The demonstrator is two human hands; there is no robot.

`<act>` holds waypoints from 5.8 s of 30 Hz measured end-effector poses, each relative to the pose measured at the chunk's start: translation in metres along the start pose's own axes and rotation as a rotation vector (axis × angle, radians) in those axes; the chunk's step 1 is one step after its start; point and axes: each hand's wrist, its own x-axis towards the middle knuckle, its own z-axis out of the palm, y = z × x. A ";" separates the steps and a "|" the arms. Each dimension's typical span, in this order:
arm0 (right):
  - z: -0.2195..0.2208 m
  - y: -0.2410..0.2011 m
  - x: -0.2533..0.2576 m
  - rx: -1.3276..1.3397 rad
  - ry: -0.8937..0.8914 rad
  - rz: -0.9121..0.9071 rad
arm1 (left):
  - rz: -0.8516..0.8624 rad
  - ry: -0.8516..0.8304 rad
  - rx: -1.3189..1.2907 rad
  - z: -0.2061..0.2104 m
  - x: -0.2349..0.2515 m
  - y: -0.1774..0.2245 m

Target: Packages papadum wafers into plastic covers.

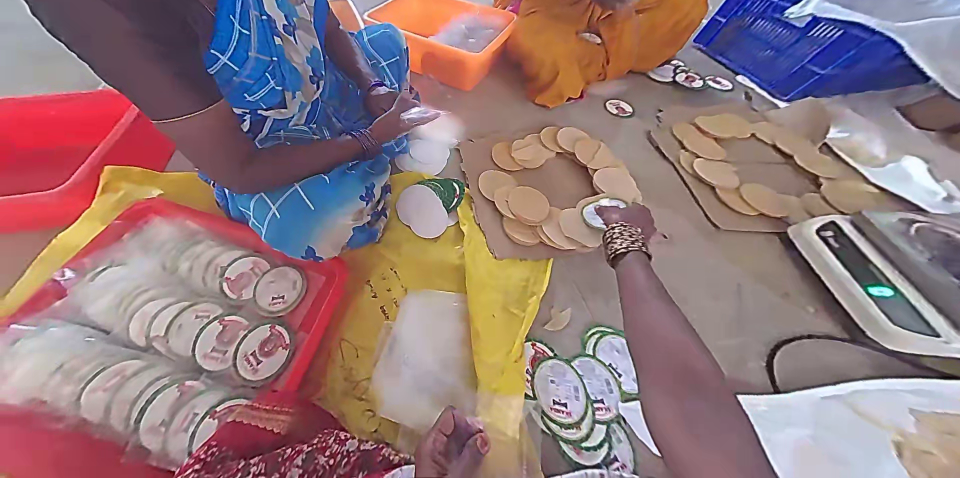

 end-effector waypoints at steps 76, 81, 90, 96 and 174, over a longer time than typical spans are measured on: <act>-0.171 0.522 -0.384 -0.237 -0.267 0.240 | 0.250 0.088 0.396 -0.001 -0.046 -0.004; -0.168 0.521 -0.380 -0.096 -0.289 0.299 | 0.257 0.065 0.381 -0.003 -0.041 -0.007; -0.217 0.429 -0.392 0.929 0.058 -0.159 | 0.248 0.078 0.344 0.000 -0.041 -0.006; -0.191 0.386 -0.380 0.169 -0.237 -0.262 | 0.262 0.081 0.292 -0.001 -0.043 -0.005; -0.289 0.265 -0.465 0.584 -0.392 -1.233 | 0.862 -0.484 0.264 0.031 -0.212 0.080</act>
